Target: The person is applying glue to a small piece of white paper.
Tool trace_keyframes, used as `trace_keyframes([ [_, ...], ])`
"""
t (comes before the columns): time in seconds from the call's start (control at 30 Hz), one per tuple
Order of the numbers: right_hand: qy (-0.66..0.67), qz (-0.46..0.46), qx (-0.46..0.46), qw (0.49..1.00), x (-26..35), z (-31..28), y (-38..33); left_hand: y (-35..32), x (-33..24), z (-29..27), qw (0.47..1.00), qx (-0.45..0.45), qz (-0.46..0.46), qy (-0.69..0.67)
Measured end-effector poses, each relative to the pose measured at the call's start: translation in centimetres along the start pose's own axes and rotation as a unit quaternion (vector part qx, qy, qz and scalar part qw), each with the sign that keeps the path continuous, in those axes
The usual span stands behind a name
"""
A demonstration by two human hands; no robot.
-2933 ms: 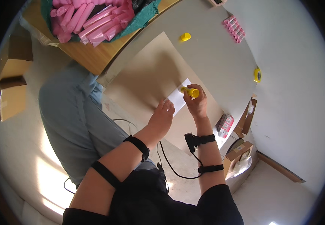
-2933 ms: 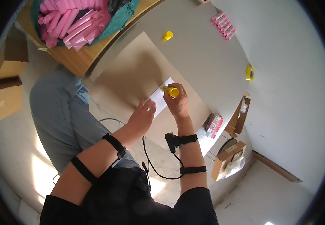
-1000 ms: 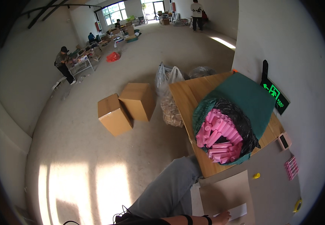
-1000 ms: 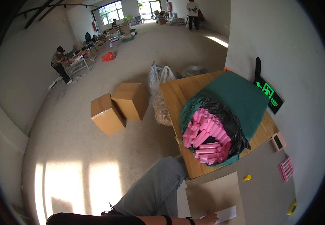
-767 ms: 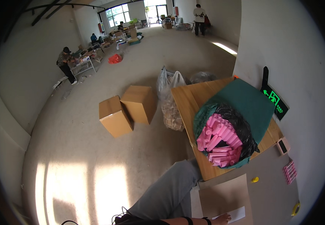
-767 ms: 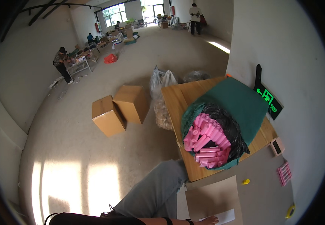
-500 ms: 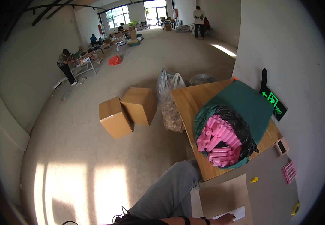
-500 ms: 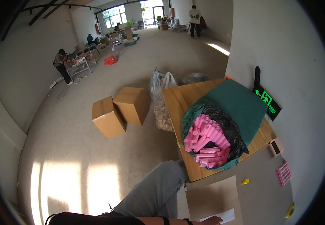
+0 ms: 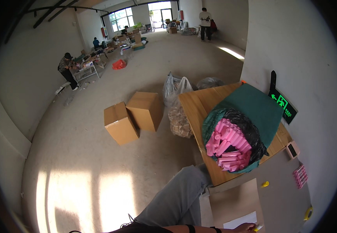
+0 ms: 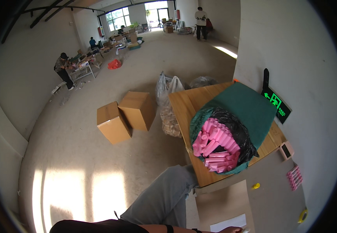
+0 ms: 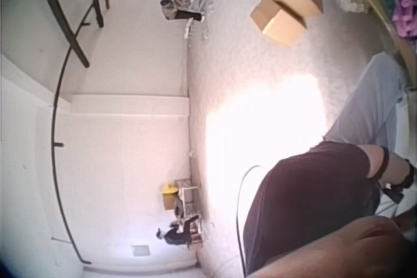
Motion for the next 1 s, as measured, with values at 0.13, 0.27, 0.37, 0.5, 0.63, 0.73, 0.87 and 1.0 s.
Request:
trace_keyframes([
  [0.13,-0.011,0.047,0.043,0.998,-4.2,0.1,2.0,0.0,0.9,-0.2,0.997,-0.065,0.022,-0.026],
  [0.27,-0.021,0.092,0.083,0.992,-8.4,0.9,3.8,0.0,0.9,-0.3,0.998,-0.058,0.000,-0.012],
  [0.37,-0.030,0.107,0.107,0.988,-9.9,1.8,3.9,-0.2,0.5,0.3,0.999,-0.030,-0.010,0.010],
  [0.5,-0.057,0.053,0.112,0.991,-4.5,2.8,-0.1,-1.3,-0.7,3.2,0.971,0.135,-0.046,-0.191],
  [0.63,-0.164,0.000,0.034,0.986,-4.9,13.5,-11.7,-0.7,0.1,-1.1,0.963,0.051,-0.076,-0.254],
  [0.73,-0.040,0.087,0.071,0.993,-4.7,10.9,-10.8,-0.7,-0.3,-3.2,0.987,0.033,-0.012,-0.157],
  [0.87,0.035,0.073,0.010,0.997,-5.2,13.8,-12.3,-0.9,-2.3,-3.4,0.991,-0.001,0.078,-0.109],
  [1.0,0.045,0.089,0.025,0.995,-4.4,12.8,-12.7,-0.9,-2.2,-2.6,0.995,0.023,0.057,-0.079],
])
Point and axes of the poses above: each hand's wrist, its own y-axis towards the middle knuckle, its own z-axis out of the palm, x = y × z, the point moved 6 cm from there along y, towards the middle knuckle, and after that the axes turned 15 degrees about y, right-handed, at the moved point
